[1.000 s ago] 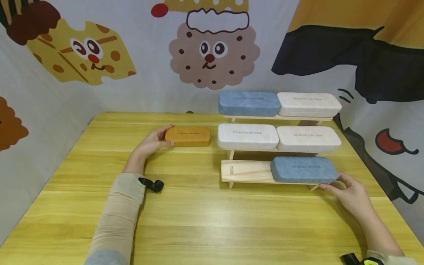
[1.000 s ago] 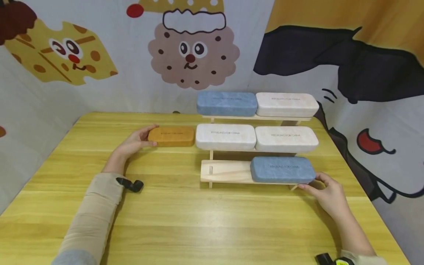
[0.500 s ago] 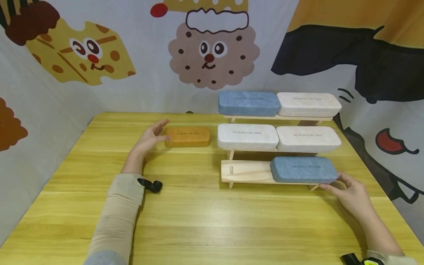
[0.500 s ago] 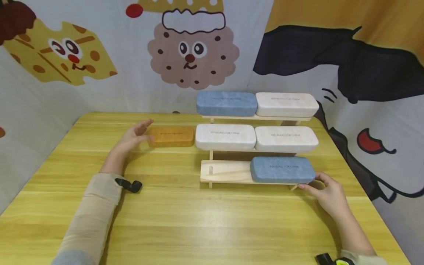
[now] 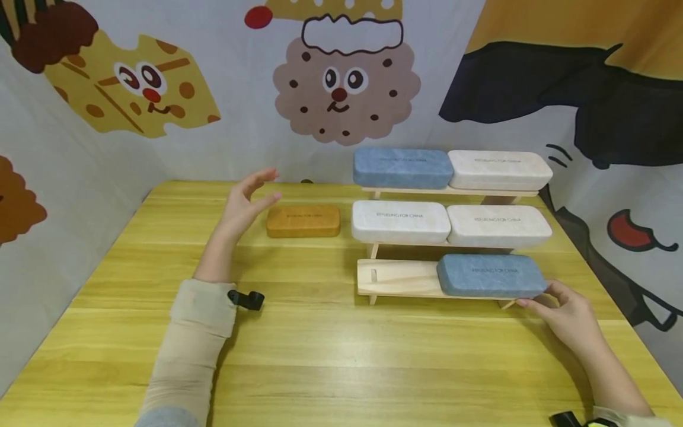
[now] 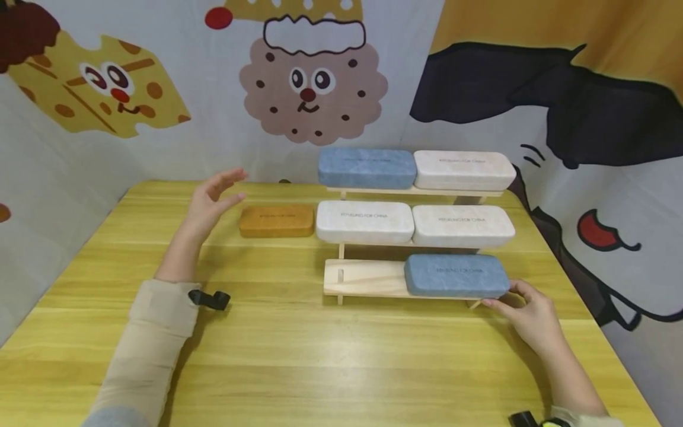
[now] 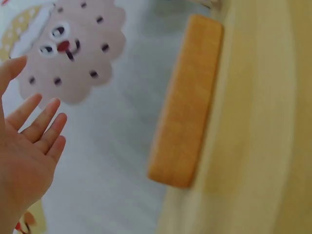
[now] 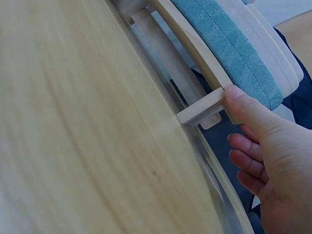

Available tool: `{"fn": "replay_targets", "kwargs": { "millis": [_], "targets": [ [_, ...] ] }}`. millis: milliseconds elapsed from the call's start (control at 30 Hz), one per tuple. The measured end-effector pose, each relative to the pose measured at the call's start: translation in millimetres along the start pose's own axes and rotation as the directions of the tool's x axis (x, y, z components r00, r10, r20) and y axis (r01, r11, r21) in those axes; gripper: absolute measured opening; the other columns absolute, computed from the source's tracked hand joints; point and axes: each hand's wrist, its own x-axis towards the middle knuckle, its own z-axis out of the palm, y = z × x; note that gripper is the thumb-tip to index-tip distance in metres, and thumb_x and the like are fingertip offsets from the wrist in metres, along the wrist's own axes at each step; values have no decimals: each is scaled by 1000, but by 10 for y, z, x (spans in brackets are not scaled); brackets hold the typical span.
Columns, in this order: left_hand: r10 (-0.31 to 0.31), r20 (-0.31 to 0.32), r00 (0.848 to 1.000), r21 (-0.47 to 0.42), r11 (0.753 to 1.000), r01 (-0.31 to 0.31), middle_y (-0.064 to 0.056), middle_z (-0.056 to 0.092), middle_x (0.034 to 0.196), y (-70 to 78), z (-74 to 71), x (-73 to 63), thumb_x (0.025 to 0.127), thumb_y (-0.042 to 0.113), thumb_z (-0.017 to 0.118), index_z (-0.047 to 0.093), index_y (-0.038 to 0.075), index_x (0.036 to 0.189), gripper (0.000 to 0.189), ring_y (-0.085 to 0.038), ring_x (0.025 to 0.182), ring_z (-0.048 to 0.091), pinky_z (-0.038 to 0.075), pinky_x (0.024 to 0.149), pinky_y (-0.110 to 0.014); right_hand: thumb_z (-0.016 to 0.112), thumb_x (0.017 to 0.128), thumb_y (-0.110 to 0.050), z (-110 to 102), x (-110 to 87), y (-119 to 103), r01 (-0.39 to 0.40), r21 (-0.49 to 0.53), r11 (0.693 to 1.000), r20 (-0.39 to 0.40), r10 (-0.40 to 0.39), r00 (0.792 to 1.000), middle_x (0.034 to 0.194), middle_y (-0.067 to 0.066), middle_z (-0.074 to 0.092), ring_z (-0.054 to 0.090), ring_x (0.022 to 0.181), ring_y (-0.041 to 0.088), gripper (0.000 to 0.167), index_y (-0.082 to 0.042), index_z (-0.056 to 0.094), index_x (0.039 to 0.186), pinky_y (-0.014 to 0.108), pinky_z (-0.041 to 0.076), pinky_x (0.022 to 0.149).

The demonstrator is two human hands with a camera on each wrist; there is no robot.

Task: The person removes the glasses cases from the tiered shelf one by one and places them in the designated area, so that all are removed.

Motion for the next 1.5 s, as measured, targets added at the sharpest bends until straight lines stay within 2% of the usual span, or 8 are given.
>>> {"fn": "replay_targets", "kwargs": {
  "millis": [133,367,467,633,700,933,1133,1500],
  "targets": [
    [145,-32,989,-37,989,-146,-16,56,130,199,92,-45,89,1,65,54,-2,132,45,-22,127,42,24,110,-35,78,82,-28,-2,4,1,1,5,1000,1,-1,1000,112,25,61,44,100,-9,47,3,62,113,55,34,98],
    [378,19,925,-32,925,-378,-18,59,123,558,327,-157,84,-9,64,58,-8,124,40,-24,119,49,27,108,-40,79,81,-28,0,5,7,20,-6,1000,-11,-20,1000,108,16,64,37,94,-18,45,1,64,112,15,33,87],
    [416,62,907,-54,909,-413,-18,59,121,675,443,-206,83,-10,64,58,-7,124,41,-25,118,49,26,109,-41,79,81,-28,-1,-5,7,17,-10,1000,-6,-17,1000,108,14,64,39,95,-17,46,1,63,112,15,33,86],
    [413,139,900,-51,910,-410,-12,60,122,803,644,-287,82,-4,69,58,-2,126,45,-22,119,49,26,109,-41,78,82,-29,-5,-4,7,4,-4,1000,4,-4,1000,109,15,63,45,100,-7,47,2,62,114,39,36,97],
    [411,165,896,-46,911,-410,-12,60,123,841,726,-326,82,-2,71,59,-1,126,46,-22,120,49,28,108,-41,78,82,-29,-7,0,9,3,-2,1000,4,-3,1000,109,13,64,45,100,-7,47,1,62,114,39,36,97],
    [401,251,881,-75,915,-396,-13,59,125,967,1012,-445,79,1,75,59,-3,124,47,-19,120,50,33,106,-42,80,80,-26,-15,11,6,41,12,999,-17,-41,999,101,-11,62,38,94,-19,44,1,64,110,11,32,83],
    [358,328,874,-65,932,-357,-4,60,125,1032,1239,-533,81,10,77,61,3,124,47,-14,120,50,33,106,-39,80,80,-26,-5,-3,9,40,8,999,-22,-40,999,105,2,66,41,97,-16,44,2,64,110,15,33,88],
    [262,452,853,-19,959,-284,1,61,124,978,1667,-610,82,21,78,60,8,126,49,-9,116,50,38,102,-31,80,80,-25,6,-14,14,62,33,998,-35,-61,998,97,-25,57,37,95,-20,42,1,64,108,6,29,78]
  ]
}}
